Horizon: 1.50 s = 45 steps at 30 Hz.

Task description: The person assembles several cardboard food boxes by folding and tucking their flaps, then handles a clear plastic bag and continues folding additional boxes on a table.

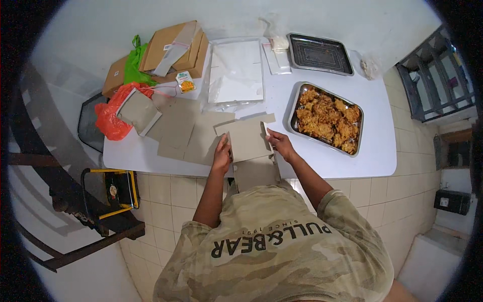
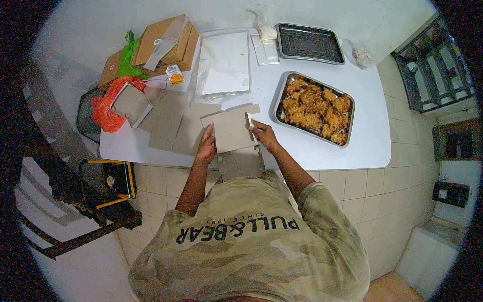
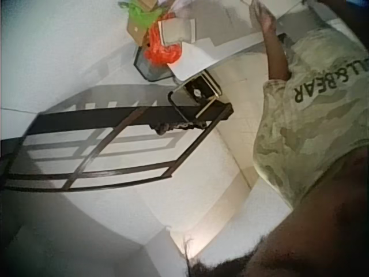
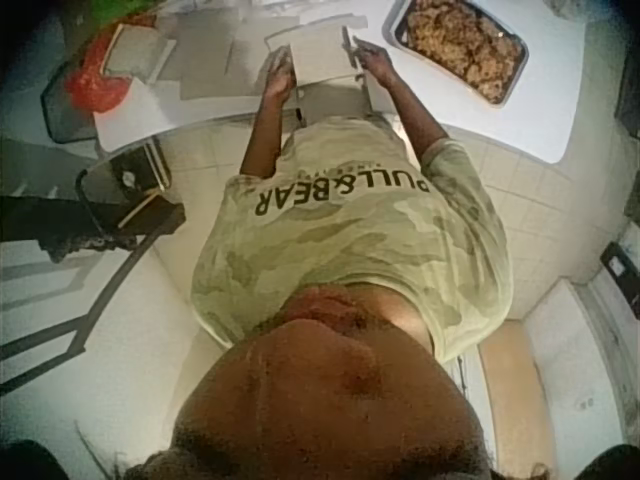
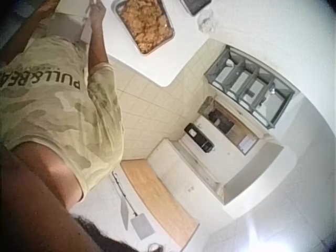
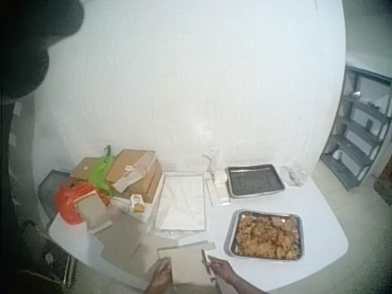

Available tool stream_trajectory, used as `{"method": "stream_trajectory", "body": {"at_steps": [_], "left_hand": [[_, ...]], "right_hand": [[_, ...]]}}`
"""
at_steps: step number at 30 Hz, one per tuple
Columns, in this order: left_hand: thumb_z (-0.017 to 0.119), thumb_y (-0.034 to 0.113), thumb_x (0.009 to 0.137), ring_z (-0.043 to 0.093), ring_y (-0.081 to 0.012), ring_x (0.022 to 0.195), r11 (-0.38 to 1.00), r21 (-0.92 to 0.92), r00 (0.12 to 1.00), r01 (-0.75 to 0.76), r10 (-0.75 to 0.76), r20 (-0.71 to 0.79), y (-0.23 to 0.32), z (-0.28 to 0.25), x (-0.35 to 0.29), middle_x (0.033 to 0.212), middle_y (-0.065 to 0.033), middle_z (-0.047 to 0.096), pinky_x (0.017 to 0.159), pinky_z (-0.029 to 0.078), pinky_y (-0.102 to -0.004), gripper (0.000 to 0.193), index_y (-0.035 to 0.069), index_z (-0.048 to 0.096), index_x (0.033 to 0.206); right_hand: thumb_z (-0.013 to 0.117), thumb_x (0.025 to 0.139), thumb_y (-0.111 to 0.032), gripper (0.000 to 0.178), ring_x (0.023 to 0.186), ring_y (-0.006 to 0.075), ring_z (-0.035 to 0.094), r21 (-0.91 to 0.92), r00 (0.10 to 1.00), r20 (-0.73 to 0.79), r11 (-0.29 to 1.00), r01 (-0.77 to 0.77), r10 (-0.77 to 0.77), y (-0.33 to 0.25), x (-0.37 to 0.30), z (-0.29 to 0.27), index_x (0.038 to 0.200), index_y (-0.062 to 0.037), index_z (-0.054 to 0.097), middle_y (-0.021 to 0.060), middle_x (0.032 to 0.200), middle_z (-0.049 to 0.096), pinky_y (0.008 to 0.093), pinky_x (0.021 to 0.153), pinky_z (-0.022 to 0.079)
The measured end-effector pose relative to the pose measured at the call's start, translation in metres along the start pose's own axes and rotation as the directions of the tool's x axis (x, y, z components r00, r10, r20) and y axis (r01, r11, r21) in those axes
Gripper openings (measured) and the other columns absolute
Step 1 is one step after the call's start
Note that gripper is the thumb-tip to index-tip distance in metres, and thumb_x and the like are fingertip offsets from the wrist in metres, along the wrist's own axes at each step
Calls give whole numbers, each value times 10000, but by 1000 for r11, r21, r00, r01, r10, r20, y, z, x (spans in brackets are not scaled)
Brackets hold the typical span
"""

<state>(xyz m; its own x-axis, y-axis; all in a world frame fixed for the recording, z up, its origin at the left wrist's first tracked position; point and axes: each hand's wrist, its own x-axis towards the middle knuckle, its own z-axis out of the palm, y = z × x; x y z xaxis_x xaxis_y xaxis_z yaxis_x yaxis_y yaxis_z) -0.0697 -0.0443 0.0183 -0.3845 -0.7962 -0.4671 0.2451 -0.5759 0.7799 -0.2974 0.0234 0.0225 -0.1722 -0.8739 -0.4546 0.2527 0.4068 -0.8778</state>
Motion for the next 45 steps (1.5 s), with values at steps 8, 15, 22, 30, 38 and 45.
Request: {"method": "stream_trajectory", "body": {"at_steps": [8,15,22,30,38,45], "left_hand": [[447,318,884,462,-156,1014,979,205,995,-21,40,-92,-19,1,6,1101,-76,506,845,382,-284,406,41,431,1180],[462,333,875,491,-114,750,845,531,981,-67,152,-118,-15,9,2,828,-32,546,676,399,-270,313,32,511,948],[524,261,852,449,-62,607,836,526,974,-158,219,-57,-2,19,-9,671,22,493,553,374,-224,215,52,503,807],[482,406,837,564,-162,846,984,165,994,68,-81,73,26,15,0,972,-78,583,768,435,-298,477,10,506,1103],[465,474,831,540,-153,788,817,575,999,38,-51,8,47,36,-7,876,-64,582,718,424,-288,522,-11,547,1004],[384,507,857,505,-153,693,664,743,984,-80,172,-48,48,19,25,758,-63,569,651,412,-284,562,-20,569,912]], "right_hand": [[697,711,-204,549,756,125,504,-34,969,-164,983,181,-184,0,-11,10,1191,-66,468,32,844,542,246,661,433],[708,696,-197,474,707,133,567,-176,977,-173,980,95,-126,-14,-17,16,1095,-15,528,81,842,589,270,605,486],[667,744,-163,268,746,107,570,133,999,19,991,-33,31,-14,-19,13,943,6,604,48,848,620,255,677,461],[633,776,-174,253,788,114,578,160,964,248,978,-134,92,-19,-16,8,964,-8,598,57,879,622,254,707,460],[401,841,-525,591,811,167,522,-104,992,123,994,38,-25,-44,2,11,1038,17,531,100,884,591,308,761,415],[347,866,-509,604,787,197,510,-358,990,87,924,132,-108,-55,8,22,929,52,560,139,800,580,324,754,409]]}}
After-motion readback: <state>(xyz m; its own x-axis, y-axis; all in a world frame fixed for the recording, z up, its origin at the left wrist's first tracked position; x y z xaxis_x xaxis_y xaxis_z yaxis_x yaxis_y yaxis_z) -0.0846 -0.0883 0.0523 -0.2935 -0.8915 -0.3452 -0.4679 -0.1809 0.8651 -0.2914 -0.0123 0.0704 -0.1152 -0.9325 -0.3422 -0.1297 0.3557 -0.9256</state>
